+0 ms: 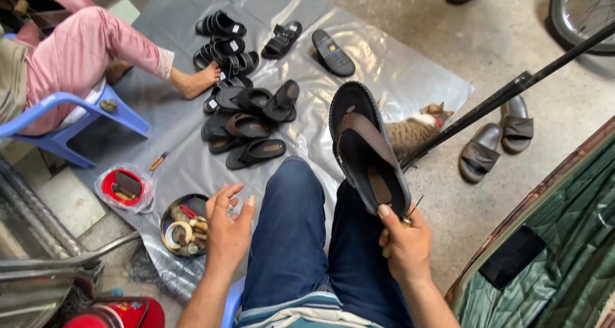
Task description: Hand-sewing the upper part of a sandal to its sole using a needle and thread.
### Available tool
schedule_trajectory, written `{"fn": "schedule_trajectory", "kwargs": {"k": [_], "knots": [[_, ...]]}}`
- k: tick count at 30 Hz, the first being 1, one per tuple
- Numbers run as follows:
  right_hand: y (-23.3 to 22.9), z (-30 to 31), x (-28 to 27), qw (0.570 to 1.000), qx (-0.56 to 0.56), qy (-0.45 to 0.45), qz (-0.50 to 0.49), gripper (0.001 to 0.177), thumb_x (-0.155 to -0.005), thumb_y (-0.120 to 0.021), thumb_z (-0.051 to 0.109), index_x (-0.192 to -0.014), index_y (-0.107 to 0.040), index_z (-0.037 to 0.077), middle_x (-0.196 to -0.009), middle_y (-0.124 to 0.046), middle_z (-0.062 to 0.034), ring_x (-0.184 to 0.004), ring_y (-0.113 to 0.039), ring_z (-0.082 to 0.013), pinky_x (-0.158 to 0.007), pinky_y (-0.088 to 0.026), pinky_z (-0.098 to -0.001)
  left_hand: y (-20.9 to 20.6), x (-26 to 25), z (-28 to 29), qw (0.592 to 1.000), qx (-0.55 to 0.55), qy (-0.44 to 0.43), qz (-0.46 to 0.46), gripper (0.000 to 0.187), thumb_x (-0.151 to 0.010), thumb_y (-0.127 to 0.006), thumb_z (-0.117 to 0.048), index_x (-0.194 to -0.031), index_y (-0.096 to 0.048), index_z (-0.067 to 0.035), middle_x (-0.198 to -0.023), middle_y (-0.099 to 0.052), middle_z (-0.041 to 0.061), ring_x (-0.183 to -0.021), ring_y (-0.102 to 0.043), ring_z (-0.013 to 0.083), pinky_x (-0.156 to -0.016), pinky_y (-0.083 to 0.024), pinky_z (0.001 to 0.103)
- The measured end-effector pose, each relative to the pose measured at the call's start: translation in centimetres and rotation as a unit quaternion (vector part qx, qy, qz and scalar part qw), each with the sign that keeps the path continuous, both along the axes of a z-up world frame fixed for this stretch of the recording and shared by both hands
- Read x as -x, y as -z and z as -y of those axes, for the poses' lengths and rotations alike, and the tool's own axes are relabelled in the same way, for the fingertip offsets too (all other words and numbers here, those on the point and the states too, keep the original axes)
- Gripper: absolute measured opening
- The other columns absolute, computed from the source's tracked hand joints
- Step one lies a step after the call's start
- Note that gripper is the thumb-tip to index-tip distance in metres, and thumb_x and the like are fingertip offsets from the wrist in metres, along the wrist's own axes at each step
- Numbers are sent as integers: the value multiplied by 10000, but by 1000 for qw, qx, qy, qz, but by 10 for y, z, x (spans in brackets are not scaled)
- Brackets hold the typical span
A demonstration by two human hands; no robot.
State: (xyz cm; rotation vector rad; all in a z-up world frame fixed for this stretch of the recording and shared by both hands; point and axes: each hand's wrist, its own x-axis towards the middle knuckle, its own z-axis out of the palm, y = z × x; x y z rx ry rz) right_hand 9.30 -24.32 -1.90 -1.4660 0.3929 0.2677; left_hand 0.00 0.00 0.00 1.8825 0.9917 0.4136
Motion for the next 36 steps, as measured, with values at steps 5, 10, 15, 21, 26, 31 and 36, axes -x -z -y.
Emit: {"fn": "schedule_trajectory", "kwargs": {"k": [5,10,15,21,26,31,36], "knots": [[-1,-2,7,999,-44,12,2,202,-752,-677,166,-830,-508,88,-418,-406,-60,-309,-384,-128,-225,-209,-215,-31,-30,26,989,33,142,30,305,-790,-582,-276,-1069,-635,-167,-1084,-559,29,-982,-573,122,-862,-490,272],[9,-5,14,996,-87,21,15,207,-755,-669,155,-813,-479,98,-442,-381,-35,-307,-377,-123,-207,-196,-221,-59,-57,53,969,7,248,7,610,-738,-624,-348,-1291,-446,-160,-1346,-420,53,-1271,-374,159,-1059,-247,306],[13,-5,23,991,-132,-7,37,209,-758,-658,166,-824,-477,83,-433,-379,-48,-286,-374,-152,-231,-218,-235,-60,-72,62,949,-16,313,-30,783,-725,-619,-411,-1381,-287,-139,-1416,-363,58,-1318,-303,190,-1051,-196,346],[18,-2,21,985,-160,13,67,208,-744,-666,125,-803,-481,51,-483,-382,-48,-292,-343,-128,-261,-295,-240,-60,-64,64,938,-36,341,52,730,-750,-646,-264,-1374,-297,-124,-1402,-380,89,-1301,-337,217,-1049,-245,329],[-7,29,9,993,-36,-30,106,156,-733,-681,128,-764,-579,14,-356,-426,-83,-280,-379,-134,-293,-307,-236,-58,-45,69,856,-375,314,169,851,-717,-735,-408,-1382,-269,-153,-1458,-232,140,-1352,-243,348,-1072,-256,448],[-71,56,-12,974,164,-79,135,211,-700,-711,239,-684,-674,31,-382,-450,-56,-372,-426,-106,-393,-314,-225,-52,-35,77,718,-500,442,197,662,-658,-739,-451,-1207,-539,-140,-1403,-365,92,-1295,-309,357,-1040,-148,540],[-117,34,-16,960,207,-187,-12,208,-712,-725,213,-819,-773,40,-479,-545,-80,-388,-442,-132,-344,-375,-253,37,-32,90,672,-434,529,283,217,-799,-523,-202,-995,-617,-198,-970,-588,-23,-790,-564,267,-775,-434,404]]}}
